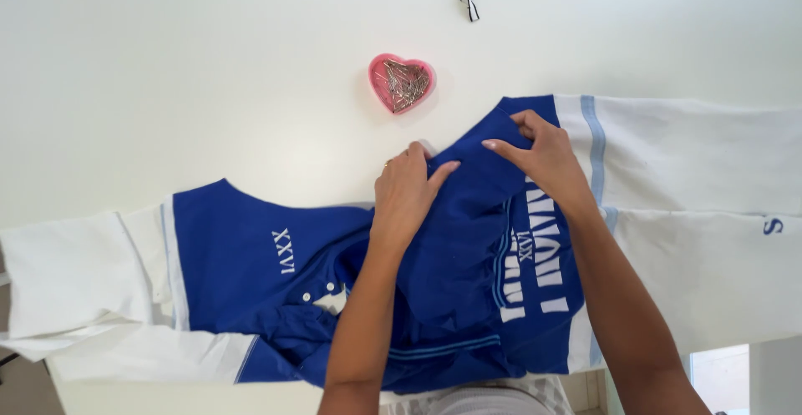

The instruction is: Pinning fabric pieces together on a table to prepare for sewing

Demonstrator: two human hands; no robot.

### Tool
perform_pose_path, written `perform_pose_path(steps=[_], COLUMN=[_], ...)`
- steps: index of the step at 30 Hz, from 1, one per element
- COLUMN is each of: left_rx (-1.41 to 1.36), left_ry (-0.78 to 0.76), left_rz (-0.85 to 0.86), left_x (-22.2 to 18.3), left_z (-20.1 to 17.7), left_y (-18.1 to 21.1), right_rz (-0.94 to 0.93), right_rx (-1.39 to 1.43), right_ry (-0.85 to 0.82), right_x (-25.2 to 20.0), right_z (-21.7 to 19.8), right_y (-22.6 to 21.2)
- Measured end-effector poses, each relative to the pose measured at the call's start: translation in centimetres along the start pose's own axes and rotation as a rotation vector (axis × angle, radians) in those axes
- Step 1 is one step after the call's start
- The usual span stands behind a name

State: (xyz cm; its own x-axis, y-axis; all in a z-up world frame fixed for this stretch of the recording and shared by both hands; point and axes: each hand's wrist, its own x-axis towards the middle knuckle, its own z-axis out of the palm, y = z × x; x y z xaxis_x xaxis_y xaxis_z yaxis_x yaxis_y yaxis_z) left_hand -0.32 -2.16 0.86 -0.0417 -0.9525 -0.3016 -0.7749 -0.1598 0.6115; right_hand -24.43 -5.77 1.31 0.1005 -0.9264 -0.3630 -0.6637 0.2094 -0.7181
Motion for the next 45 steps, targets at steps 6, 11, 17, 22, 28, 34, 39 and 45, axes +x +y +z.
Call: perform_pose_path(steps=[6,11,17,22,28,34,39,45], left_rx=[-0.176,-0.309,-0.343,-0.254,-0.345,-0.492,-0.567,-0.498], left_ry=[-0.124,-0.133,-0.029,0.036,-0.011,-0.097,-0.137,-0.082], left_rz=[-0.087,-0.110,-0.016,0.100,0.027,-0.088,-0.141,-0.107], left_x=[1.4,1.3,0.9,1.2,1.2,0.8,0.9,1.2], left_z=[0.0,-0.1,2.0,2.6,0.9,-1.4,-1.7,-0.7], left_y=[-0.3,-0.8,-2.4,-3.0,-2.1,-1.0,-0.7,-1.4], right_rz=[-0.107,-0.226,-0.643,-0.713,-0.749,-0.753,-0.788,-0.788], right_rx=[-0.115,-0.470,-0.309,-0.347,-0.309,-0.293,-0.273,-0.287], right_ry=[0.051,0.120,-0.217,-0.456,-0.431,-0.427,-0.419,-0.429], right_x=[0.1,0.7,3.9,7.3,8.2,8.2,8.1,8.0], right_z=[-0.5,-0.3,0.8,2.2,1.8,1.8,1.8,1.7], right_y=[2.4,1.5,-3.8,-2.2,-1.6,-1.6,-1.4,-1.9])
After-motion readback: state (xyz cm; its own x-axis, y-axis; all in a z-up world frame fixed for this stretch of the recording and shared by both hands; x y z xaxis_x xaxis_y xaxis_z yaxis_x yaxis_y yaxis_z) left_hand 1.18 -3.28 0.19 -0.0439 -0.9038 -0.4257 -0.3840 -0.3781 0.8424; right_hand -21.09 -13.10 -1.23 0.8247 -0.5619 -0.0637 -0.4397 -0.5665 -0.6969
